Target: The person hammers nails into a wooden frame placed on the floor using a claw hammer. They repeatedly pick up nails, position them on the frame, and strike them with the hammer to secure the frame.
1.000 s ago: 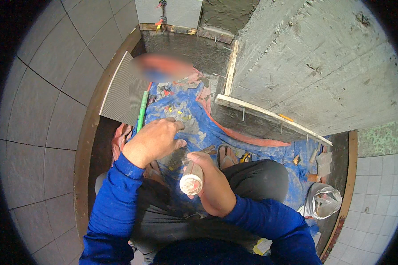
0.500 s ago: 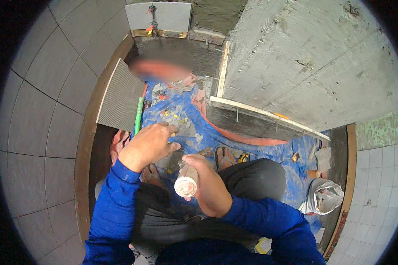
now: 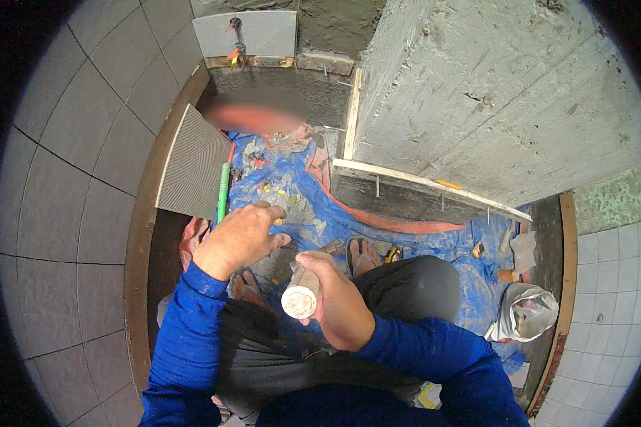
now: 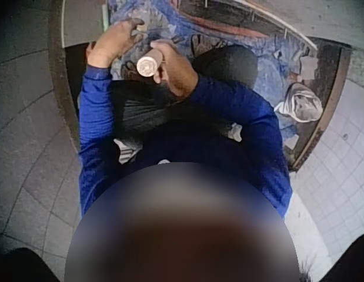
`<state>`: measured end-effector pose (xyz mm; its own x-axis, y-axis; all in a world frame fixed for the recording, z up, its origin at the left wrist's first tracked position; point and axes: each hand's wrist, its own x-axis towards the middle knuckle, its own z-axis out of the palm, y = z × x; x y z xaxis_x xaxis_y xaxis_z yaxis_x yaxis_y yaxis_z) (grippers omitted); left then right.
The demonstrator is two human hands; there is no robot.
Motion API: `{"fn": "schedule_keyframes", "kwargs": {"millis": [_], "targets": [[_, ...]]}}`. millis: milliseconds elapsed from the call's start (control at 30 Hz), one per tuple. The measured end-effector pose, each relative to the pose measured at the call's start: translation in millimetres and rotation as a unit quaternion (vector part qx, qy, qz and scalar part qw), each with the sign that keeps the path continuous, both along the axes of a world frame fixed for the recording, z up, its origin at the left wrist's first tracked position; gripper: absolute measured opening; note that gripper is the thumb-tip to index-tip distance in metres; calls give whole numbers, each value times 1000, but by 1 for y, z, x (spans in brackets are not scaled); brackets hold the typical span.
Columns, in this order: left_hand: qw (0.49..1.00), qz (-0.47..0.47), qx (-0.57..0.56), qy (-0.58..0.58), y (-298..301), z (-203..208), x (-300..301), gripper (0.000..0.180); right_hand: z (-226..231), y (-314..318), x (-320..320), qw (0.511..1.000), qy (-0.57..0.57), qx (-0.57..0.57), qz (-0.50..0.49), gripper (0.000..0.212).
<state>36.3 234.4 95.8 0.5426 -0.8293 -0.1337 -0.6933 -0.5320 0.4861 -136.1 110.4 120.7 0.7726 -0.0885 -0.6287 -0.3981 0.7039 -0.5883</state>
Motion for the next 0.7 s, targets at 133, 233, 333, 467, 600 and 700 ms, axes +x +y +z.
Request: {"fn": "schedule_keyframes", "kwargs": {"millis": [133,233,333,467,600,700], "targets": [[1000,-1,-5,1,-1,2,-1,43,-1,-2,-1,1000,5,0,-5,45],[1000,2,-6,5,0,3,-3,43,-2,-6,-2,1000,-2,13,14,43],[1000,8,-13,3,1,5,-4,43,-2,-8,-4,1000,11,15,21,42],[1000,10,-17,-6,4,5,-5,41,0,-7,-5,1000,6,10,9,40],[999,6,-25,-20,6,5,-5,40,1,-6,-4,1000,11,1,15,38],[1000,4,-5,-18,7,5,-4,41,1,-6,-3,1000,21,1,13,36]]}}
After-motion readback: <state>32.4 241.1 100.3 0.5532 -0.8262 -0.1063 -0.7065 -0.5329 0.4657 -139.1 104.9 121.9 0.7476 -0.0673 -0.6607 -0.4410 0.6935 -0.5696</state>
